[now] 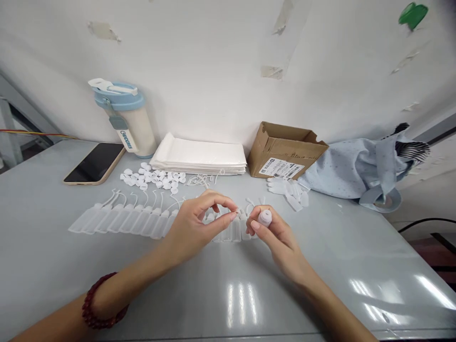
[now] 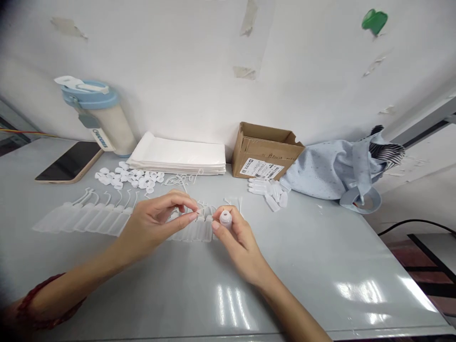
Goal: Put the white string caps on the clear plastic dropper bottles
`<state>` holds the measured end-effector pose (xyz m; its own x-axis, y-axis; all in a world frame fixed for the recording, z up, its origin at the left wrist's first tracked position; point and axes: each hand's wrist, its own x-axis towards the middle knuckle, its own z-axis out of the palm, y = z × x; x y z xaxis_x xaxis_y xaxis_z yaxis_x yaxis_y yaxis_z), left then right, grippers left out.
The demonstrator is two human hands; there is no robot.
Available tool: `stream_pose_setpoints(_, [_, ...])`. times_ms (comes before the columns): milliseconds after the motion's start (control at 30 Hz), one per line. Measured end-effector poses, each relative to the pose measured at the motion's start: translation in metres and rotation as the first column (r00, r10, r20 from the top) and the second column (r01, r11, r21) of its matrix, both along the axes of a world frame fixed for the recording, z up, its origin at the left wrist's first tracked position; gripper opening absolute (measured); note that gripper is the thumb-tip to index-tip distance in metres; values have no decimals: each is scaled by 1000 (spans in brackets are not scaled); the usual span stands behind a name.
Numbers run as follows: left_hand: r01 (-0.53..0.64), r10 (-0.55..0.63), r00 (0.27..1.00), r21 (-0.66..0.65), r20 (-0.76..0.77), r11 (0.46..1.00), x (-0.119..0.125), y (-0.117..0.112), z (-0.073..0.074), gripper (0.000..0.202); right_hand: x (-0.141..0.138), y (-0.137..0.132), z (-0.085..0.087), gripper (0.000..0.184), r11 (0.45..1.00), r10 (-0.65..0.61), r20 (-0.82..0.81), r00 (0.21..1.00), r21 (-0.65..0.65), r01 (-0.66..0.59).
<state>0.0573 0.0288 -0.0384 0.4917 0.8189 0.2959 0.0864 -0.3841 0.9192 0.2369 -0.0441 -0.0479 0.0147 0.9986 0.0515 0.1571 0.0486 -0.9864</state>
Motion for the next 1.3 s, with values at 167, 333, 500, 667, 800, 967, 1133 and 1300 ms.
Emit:
stream_pose_setpoints(167, [31, -31, 999, 0, 24, 1000, 7, -7, -4, 8, -7, 1, -4, 2, 961, -85, 254, 963, 278, 12])
stream_pose_setpoints(333, [-74, 82, 996, 166, -42, 983, 12, -15, -8, 11, -9, 1, -8, 8, 900, -211, 396, 894, 436, 19])
stream_pose_setpoints(500, [-161, 187, 982, 361, -37, 919, 19, -23, -16, 15, -14, -1, -13, 10, 899, -310, 439, 843, 423, 111])
stream_pose_setpoints(667, [-211, 258, 964, 402, -67, 891, 27, -27, -21, 13, -17, 0, -19, 13, 812, -409, 532, 741, 583, 29])
stream_pose_setpoints(800, [-181, 255, 962, 469, -98, 864, 27, -23, -22, 13, -16, 1, -20, 13, 788, -392, 526, 755, 616, -20])
stream_pose_setpoints(967, [-189, 243, 965, 370, -104, 910, 24, -24, -15, 13, -17, 2, -15, 12, 912, -301, 451, 841, 394, 115])
stream_pose_setpoints(1133, [-214, 237, 969, 241, -73, 947, 27, -32, -11, 13, -21, 2, -12, 21, 885, -437, 471, 766, 378, 272])
stream_pose_setpoints(1300, [-261, 299, 948, 279, -104, 924, 30, -31, -14, 13, -24, 0, -15, 25, 810, -516, 478, 711, 542, 224])
